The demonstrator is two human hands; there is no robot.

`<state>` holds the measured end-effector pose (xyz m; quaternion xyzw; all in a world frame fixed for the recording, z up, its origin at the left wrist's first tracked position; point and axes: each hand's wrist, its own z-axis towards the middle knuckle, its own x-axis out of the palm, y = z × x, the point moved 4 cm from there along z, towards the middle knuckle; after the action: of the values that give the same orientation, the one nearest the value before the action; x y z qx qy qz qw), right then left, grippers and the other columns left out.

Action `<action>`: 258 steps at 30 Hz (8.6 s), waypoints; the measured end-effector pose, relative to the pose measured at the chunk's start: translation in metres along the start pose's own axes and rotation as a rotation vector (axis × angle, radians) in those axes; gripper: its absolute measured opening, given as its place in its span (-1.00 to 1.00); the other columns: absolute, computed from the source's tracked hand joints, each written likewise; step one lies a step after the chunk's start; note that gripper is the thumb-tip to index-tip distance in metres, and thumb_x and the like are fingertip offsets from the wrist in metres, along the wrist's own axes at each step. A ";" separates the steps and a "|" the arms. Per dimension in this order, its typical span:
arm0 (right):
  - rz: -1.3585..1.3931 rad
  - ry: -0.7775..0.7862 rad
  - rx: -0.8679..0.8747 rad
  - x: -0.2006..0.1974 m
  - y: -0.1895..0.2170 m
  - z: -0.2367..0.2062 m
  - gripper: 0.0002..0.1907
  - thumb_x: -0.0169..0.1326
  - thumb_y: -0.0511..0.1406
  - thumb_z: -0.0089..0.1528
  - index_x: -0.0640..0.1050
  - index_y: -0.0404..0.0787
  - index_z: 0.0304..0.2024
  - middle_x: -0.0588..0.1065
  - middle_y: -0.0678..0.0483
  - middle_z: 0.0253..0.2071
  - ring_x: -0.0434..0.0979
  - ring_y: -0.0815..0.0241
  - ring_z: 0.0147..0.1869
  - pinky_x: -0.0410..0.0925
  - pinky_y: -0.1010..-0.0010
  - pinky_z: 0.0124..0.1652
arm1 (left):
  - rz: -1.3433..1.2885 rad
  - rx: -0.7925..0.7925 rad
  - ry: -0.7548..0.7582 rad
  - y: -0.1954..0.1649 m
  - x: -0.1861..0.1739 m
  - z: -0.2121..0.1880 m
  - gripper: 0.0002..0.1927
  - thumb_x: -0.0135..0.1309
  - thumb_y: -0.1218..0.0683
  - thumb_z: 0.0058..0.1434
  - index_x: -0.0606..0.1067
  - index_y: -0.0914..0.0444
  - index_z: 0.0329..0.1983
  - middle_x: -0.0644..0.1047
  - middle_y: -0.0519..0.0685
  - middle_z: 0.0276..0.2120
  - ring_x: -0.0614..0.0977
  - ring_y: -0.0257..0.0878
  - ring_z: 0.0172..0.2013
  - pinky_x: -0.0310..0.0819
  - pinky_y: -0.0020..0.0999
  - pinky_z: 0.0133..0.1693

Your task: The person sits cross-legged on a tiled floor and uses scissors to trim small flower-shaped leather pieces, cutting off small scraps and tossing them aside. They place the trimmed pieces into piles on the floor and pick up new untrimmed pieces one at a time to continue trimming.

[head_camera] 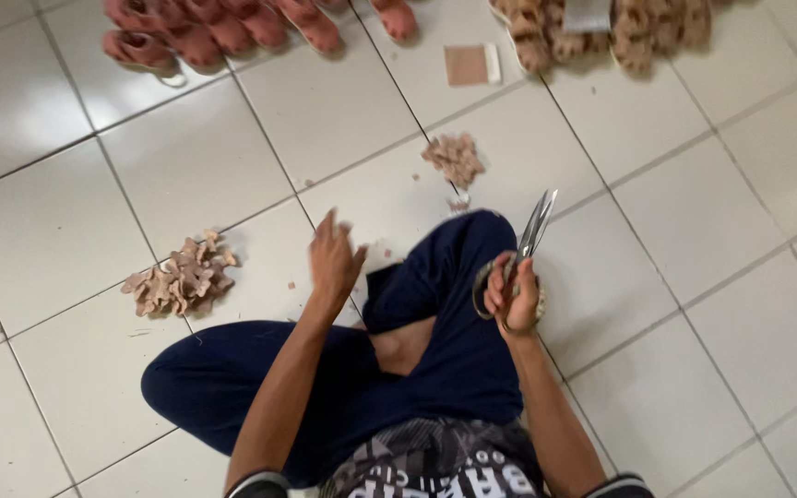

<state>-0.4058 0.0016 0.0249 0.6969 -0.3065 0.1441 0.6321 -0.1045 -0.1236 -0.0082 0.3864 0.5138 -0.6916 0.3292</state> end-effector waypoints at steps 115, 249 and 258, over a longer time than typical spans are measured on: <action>-0.432 0.187 0.542 -0.004 -0.022 -0.121 -0.32 -0.25 0.19 0.34 0.44 -0.31 -0.11 0.36 0.13 -0.51 0.37 0.36 -0.54 0.33 0.51 -0.52 | -0.305 0.416 0.051 -0.113 -0.046 -0.040 -0.64 0.06 0.29 0.24 0.50 0.24 0.12 0.43 0.06 0.30 0.48 0.01 0.26 0.39 -0.16 0.24; -0.225 0.041 0.114 -0.017 -0.017 0.022 -0.32 -0.13 0.17 0.35 0.47 -0.35 -0.07 0.37 0.11 -0.54 0.27 0.42 -0.67 0.16 0.57 -0.70 | -0.063 -0.065 0.020 -0.129 0.123 0.197 -0.79 0.09 0.09 0.26 0.54 0.29 -0.11 0.56 0.09 -0.10 0.54 0.06 0.01 0.44 0.01 -0.01; -0.218 0.054 0.170 -0.005 -0.005 0.040 -0.36 -0.04 0.13 0.33 0.47 -0.37 -0.09 0.38 0.10 -0.54 0.31 0.40 -0.66 0.20 0.56 -0.68 | -0.203 -0.296 0.103 -0.145 0.130 0.226 -0.70 0.21 -0.04 0.22 0.62 0.31 -0.24 0.63 0.13 -0.22 0.61 0.06 -0.14 0.46 0.01 -0.13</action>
<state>-0.4144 -0.0361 0.0117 0.7731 -0.1983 0.1188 0.5906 -0.3357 -0.3119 -0.0159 0.3147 0.6625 -0.6176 0.2840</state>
